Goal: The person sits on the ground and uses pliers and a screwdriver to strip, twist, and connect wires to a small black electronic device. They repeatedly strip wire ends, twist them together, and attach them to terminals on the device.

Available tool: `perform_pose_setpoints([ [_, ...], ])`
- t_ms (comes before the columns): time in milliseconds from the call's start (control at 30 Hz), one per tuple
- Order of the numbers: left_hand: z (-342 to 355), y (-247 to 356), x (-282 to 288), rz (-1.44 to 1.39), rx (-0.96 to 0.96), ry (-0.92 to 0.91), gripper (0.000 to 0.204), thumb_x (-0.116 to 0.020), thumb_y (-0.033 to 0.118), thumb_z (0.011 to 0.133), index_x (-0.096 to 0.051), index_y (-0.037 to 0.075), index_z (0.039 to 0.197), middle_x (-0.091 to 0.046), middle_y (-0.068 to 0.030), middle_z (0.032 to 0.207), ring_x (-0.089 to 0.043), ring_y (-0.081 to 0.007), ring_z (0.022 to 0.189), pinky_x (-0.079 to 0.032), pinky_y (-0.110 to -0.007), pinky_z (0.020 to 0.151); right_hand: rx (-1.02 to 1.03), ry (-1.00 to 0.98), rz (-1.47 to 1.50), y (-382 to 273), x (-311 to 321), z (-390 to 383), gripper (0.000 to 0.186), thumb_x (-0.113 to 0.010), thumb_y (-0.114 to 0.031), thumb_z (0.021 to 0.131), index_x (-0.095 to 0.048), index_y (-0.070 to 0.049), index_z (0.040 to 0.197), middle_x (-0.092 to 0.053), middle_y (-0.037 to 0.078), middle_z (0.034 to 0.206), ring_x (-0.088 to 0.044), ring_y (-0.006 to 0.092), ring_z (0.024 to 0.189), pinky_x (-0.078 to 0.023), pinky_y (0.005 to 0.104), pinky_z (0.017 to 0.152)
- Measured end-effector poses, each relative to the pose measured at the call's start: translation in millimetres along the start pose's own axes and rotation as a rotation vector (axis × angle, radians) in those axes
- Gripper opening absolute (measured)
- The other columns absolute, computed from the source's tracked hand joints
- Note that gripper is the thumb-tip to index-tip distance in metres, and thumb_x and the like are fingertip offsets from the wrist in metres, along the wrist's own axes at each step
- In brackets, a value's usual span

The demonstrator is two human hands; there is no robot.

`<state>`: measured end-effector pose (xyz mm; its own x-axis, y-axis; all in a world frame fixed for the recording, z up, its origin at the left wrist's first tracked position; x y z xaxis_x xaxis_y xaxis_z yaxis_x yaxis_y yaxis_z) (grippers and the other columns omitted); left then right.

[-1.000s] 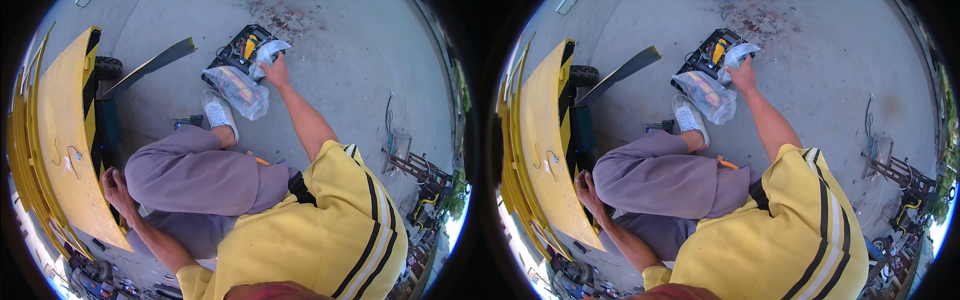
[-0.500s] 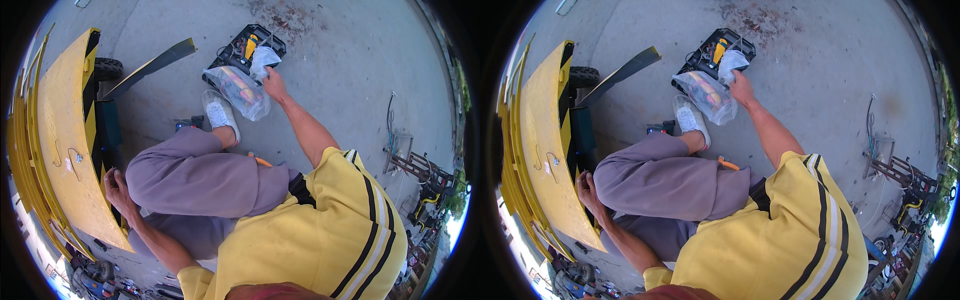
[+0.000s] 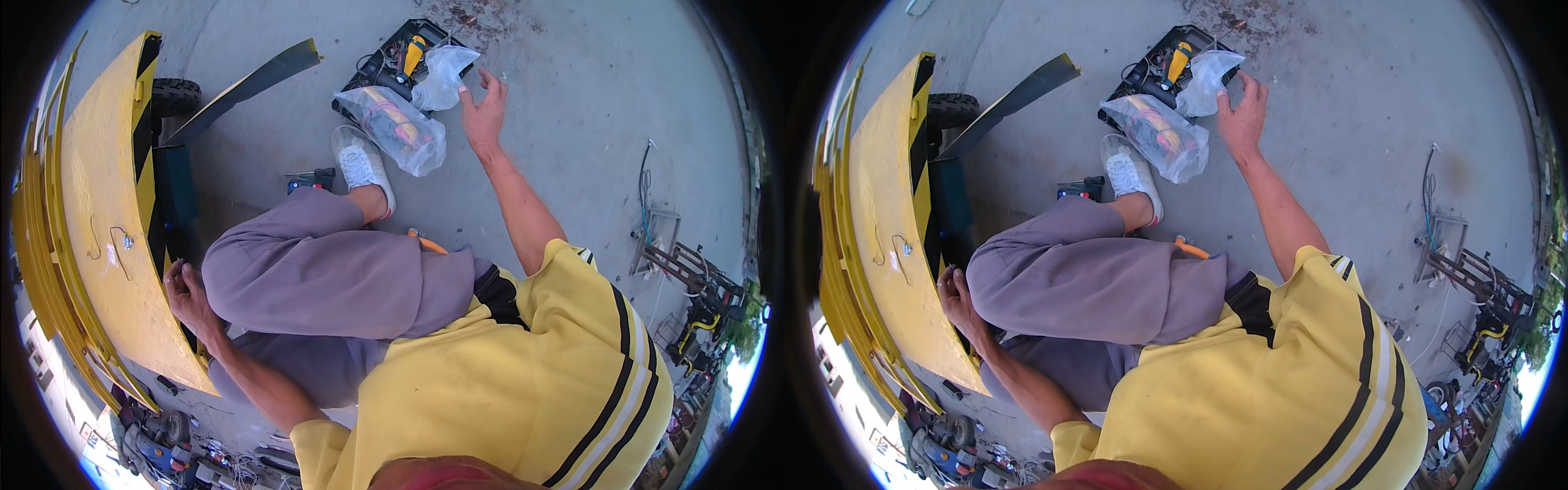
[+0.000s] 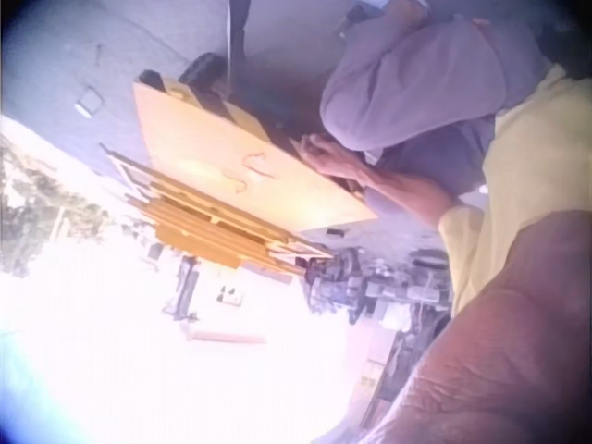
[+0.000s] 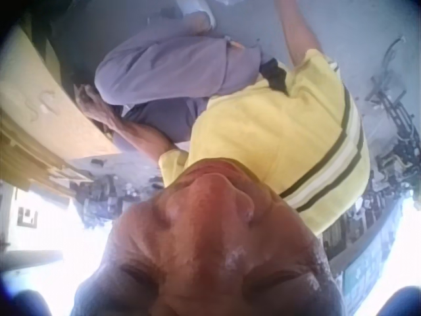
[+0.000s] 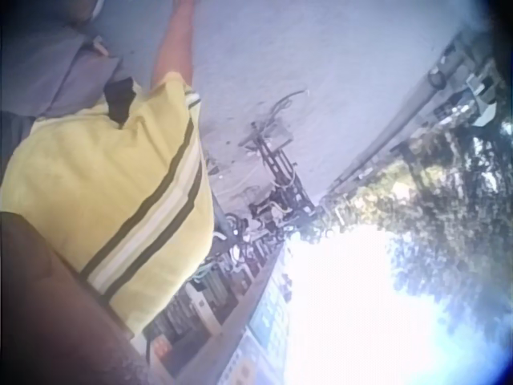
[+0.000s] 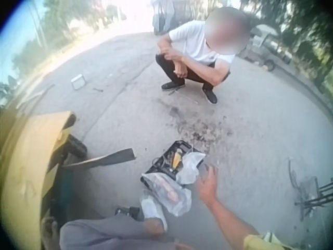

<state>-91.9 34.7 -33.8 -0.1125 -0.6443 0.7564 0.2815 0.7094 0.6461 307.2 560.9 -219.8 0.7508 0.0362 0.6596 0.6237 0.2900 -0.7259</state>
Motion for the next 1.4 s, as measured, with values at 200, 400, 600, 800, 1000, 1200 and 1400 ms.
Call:
perform_pose_setpoints([
  [200, 5, -5, 2, 0.026, -0.002, 0.008, 0.027, -0.064, 0.021, 0.106, -0.067, -0.001, 0.122, -0.073, -0.0108, 0.104, -0.067, -0.0186, 0.094, -0.053, -0.031, 0.085, 0.270, -0.581, -0.409, -81, -66, -98, 0.102, -0.088, -0.040, 0.078, -0.033, -0.015, 0.160, -0.041, 0.019, 0.155, -0.049, 0.0413, 0.137, -0.045, 0.0528, 0.108],
  [400, 1, 6, 4, 0.050, 0.047, -0.025, 0.026, -0.063, 0.021, 0.106, -0.068, -0.001, 0.121, -0.073, -0.0127, 0.107, -0.068, -0.0204, 0.096, -0.054, -0.032, 0.086, 0.276, -0.631, -0.582, -49, -131, -105, 0.107, -0.086, -0.023, 0.071, -0.030, -0.023, 0.162, -0.048, 0.020, 0.139, -0.054, 0.0427, 0.128, -0.049, 0.0540, 0.102],
  [600, -7, 0, 17, 0.074, 0.068, -0.021, 0.025, -0.062, 0.020, 0.106, -0.069, 0.001, 0.121, -0.073, -0.0094, 0.097, -0.067, -0.0168, 0.087, -0.054, -0.031, 0.081, 0.229, -0.593, -0.088, -68, -66, -26, 0.096, -0.083, -0.016, 0.072, -0.040, -0.023, 0.157, -0.053, 0.021, 0.130, -0.058, 0.0424, 0.122, -0.050, 0.0478, 0.105],
  [800, -13, -5, 20, 0.060, 0.052, -0.013, 0.026, -0.061, 0.023, 0.107, -0.069, 0.002, 0.121, -0.072, -0.0077, 0.090, -0.066, -0.0148, 0.083, -0.054, -0.030, 0.079, 0.199, -0.429, -0.101, -25, -46, 43, 0.099, -0.088, -0.018, 0.072, -0.040, -0.020, 0.158, -0.051, 0.024, 0.141, -0.055, 0.0408, 0.130, -0.048, 0.0475, 0.109],
  [1000, -17, -7, 30, 0.077, 0.033, 0.023, 0.025, -0.062, 0.023, 0.108, -0.071, 0.004, 0.120, -0.072, -0.0065, 0.089, -0.065, -0.0130, 0.082, -0.053, -0.029, 0.077, 0.218, -0.217, -0.547, -49, -40, 26, 0.092, -0.088, -0.030, 0.079, -0.041, -0.015, 0.157, -0.044, 0.022, 0.151, -0.047, 0.0386, 0.140, -0.034, 0.0590, 0.117],
  [1200, -25, 6, 32, 0.079, 0.153, 0.028, 0.023, -0.063, 0.026, 0.107, -0.071, 0.006, 0.116, -0.071, -0.0044, 0.085, -0.065, -0.0122, 0.081, -0.050, -0.029, 0.076, 0.418, -0.362, -0.068, -105, -53, -74, 0.068, -0.080, -0.021, 0.089, -0.051, -0.013, 0.150, -0.052, 0.016, 0.145, -0.051, 0.0352, 0.136, -0.039, 0.0515, 0.113],
  [1400, -24, 1, 40, 0.234, 0.107, 0.008, 0.028, -0.064, 0.036, 0.101, -0.075, 0.011, 0.103, -0.076, -0.0094, 0.085, -0.072, -0.0271, 0.078, -0.056, -0.037, 0.079, 0.137, -0.399, 0.282, -106, -24, -58, 0.049, -0.075, -0.016, 0.097, -0.060, -0.003, 0.141, -0.076, 0.010, 0.102, -0.068, 0.0182, 0.100, -0.049, 0.0350, 0.100],
])
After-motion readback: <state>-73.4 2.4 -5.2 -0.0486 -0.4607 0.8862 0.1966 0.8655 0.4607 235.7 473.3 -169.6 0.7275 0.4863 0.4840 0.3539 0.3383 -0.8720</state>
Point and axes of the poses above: each hand's wrist, its own z-axis towards the middle knuckle, its own x-axis out of the back of the hand, y = z × x, the point moved 9 cm from there along z, towards the middle knuckle
